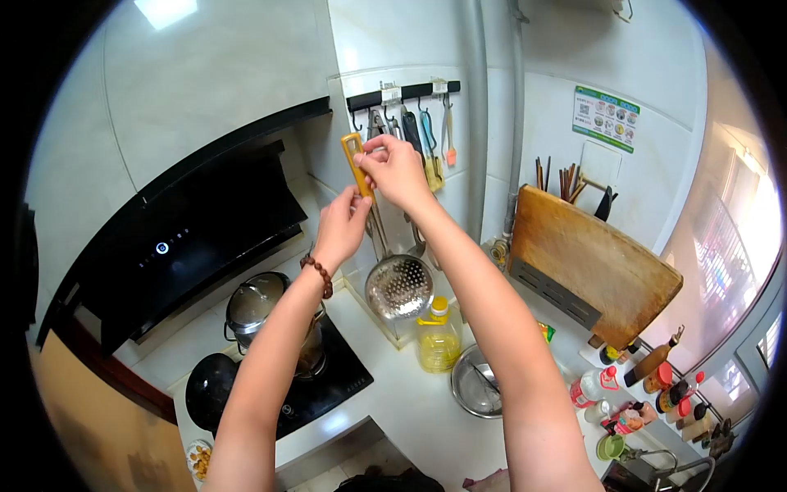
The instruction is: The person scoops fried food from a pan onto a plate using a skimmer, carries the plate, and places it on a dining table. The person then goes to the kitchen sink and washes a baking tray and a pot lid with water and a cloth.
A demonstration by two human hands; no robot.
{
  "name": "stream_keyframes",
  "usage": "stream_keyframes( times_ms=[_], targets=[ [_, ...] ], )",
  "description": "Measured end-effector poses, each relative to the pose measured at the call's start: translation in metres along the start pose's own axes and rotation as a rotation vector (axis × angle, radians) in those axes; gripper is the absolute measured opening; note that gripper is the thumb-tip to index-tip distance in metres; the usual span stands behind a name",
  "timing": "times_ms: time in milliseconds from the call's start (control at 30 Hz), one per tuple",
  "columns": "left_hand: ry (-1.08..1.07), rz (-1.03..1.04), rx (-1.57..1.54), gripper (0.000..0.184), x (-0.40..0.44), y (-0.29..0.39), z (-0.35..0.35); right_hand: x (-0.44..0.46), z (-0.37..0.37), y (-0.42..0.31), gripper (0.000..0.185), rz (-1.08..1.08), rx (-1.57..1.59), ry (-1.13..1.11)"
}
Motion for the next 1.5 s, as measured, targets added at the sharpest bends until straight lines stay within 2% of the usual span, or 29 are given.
stream_keyframes(
  times_ms=[233,467,567,667,700,767,833,867,900,1033,1100,1167,1233,1300,1367,1467,1500],
  targets=[
    [-0.049,-0.115,0.164,0.029,0.046,-0.008,0.01,0.05,0.003,0.03,0.019,0.123,0.087,0.135],
    [-0.117,-0.216,0.27,0.031,0.051,-0.028,0.015,0.049,0.01,0.021,0.016,0.16,-0.177,0.185],
    [-0.117,-0.197,0.269,0.032,0.051,-0.033,0.015,0.045,0.008,0.033,0.015,0.178,-0.154,0.137],
    [-0.082,-0.154,0.279,0.031,0.046,-0.042,0.02,0.016,-0.014,0.046,0.012,0.159,-0.077,0.117],
    [-0.002,-0.064,0.25,0.031,0.044,-0.046,0.022,0.001,-0.027,0.051,0.012,0.158,-0.047,0.134],
    [-0.009,-0.029,0.18,0.032,0.038,-0.057,0.026,-0.036,-0.068,0.072,0.014,0.207,-0.047,0.167],
    [0.26,0.121,0.198,0.029,0.016,-0.036,0.015,-0.073,-0.117,0.101,0.019,0.261,-0.079,0.212],
    [0.257,0.104,0.165,0.029,0.002,-0.01,0.011,-0.093,-0.141,0.12,0.024,0.313,-0.107,0.246],
    [0.286,0.198,0.055,0.027,-0.014,0.006,0.018,-0.112,-0.161,0.136,0.024,0.327,-0.115,0.269],
    [-0.349,-0.131,-0.331,0.027,-0.103,0.015,0.137,-0.161,-0.219,0.179,0.032,0.446,-0.288,0.299],
    [-0.571,-0.39,-0.466,0.037,-0.15,-0.007,0.213,-0.171,-0.232,0.189,0.034,0.457,-0.342,0.295],
    [-0.552,-0.364,-0.462,0.042,-0.174,-0.026,0.275,-0.17,-0.245,0.2,0.036,0.469,-0.353,0.329],
    [-0.547,-0.338,-0.459,0.048,-0.178,-0.028,0.306,-0.167,-0.25,0.206,0.037,0.452,-0.341,0.314],
    [-0.575,-0.414,-0.535,0.053,-0.176,-0.024,0.331,-0.165,-0.259,0.21,0.038,0.437,-0.335,0.29],
    [-0.575,-0.427,-0.496,0.055,-0.165,-0.005,0.325,-0.161,-0.264,0.22,0.039,0.491,-0.37,0.285],
    [-0.578,-0.473,-0.505,0.057,-0.165,-0.012,0.327,-0.164,-0.261,0.219,0.041,0.507,-0.342,0.315],
    [-0.584,-0.38,-0.493,0.059,-0.166,-0.016,0.328,-0.165,-0.255,0.213,0.042,0.503,-0.319,0.349]
  ],
)
Point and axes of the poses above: each hand's wrist, its own x-axis towards the middle knuckle, its own z-axis out of the palm, y = z × x, the point moved 5 cm from there along x, towards the middle knuckle, and after that the axes turned 13 degrees about y, right-handed, at the moved point
